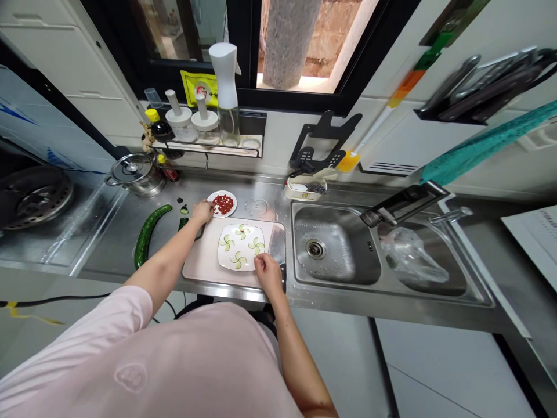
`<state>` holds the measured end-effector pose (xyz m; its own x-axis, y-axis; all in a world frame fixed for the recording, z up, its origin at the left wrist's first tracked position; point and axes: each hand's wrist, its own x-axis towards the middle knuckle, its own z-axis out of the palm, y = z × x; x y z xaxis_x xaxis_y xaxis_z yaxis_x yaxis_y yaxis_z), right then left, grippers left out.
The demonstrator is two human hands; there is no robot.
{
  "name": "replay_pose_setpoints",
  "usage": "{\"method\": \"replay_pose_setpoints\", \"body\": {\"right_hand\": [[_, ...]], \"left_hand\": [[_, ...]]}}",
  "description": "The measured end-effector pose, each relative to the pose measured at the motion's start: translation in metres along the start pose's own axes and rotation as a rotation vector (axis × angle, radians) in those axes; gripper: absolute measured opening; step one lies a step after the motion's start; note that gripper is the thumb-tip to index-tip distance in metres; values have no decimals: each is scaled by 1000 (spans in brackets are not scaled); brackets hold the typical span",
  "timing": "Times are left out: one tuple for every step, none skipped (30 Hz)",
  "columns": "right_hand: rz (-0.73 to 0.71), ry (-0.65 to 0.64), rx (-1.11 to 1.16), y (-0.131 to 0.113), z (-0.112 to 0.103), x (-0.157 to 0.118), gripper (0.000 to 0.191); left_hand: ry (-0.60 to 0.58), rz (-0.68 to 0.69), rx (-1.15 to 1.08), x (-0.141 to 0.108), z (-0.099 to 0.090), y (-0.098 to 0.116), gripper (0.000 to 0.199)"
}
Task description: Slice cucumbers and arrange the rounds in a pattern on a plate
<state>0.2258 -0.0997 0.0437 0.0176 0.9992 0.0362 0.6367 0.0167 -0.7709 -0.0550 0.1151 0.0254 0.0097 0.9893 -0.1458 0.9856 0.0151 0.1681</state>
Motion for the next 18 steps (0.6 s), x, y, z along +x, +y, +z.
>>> {"method": "replay_pose_setpoints", "body": {"right_hand": [[0, 1, 2, 0, 0, 0, 26], [0, 2, 4, 0, 0, 0, 25], [1, 1, 5, -1, 0, -1, 25], [1, 0, 6, -1, -1, -1, 25], [1, -2, 6, -1, -1, -1, 25], [2, -3, 6, -1, -1, -2, 25], [2, -2, 5, -1, -1, -2, 25], [1, -1, 4, -1, 0, -3, 25], [0, 0, 5, -1, 0, -3, 26], [-1, 2, 5, -1, 0, -3, 26], [0, 2, 6, 0, 0, -4, 26], [1, 2, 7, 0, 0, -4, 26], [3, 0, 8, 0, 0, -5, 26], [5, -1, 9, 1, -1, -5, 26], [5, -3, 11, 1, -1, -5, 25], [4, -4, 13, 1, -1, -5, 25], [3, -4, 13, 2, -1, -6, 25], [3, -3, 13, 2, -1, -6, 25]], "left_hand": [[-5, 1, 3, 0, 0, 0, 32], [-9, 6, 4, 0, -1, 1, 32], [-10, 15, 4, 0, -1, 2, 31], [-12, 25, 3, 0, -1, 2, 30], [-10, 34, 3, -1, -1, 3, 30], [-9, 41, 3, -1, -1, 4, 29], [-7, 41, 4, -1, -1, 5, 29], [-8, 35, 4, -1, -1, 6, 29], [-11, 26, 2, 0, -1, 7, 29], [-16, 15, -3, 0, 0, 8, 28], [-23, 4, -12, 1, 0, 9, 27], [-32, -8, -25, 2, 1, 10, 26], [-40, -20, -40, 3, 1, 11, 25], [-46, -30, -55, 4, 2, 11, 24], [-48, -40, -69, 5, 3, 12, 23], [-45, -48, -81, 6, 3, 12, 22], [-36, -55, -94, 6, 4, 12, 22], [-17, -62, -113, 6, 4, 11, 22]]}}
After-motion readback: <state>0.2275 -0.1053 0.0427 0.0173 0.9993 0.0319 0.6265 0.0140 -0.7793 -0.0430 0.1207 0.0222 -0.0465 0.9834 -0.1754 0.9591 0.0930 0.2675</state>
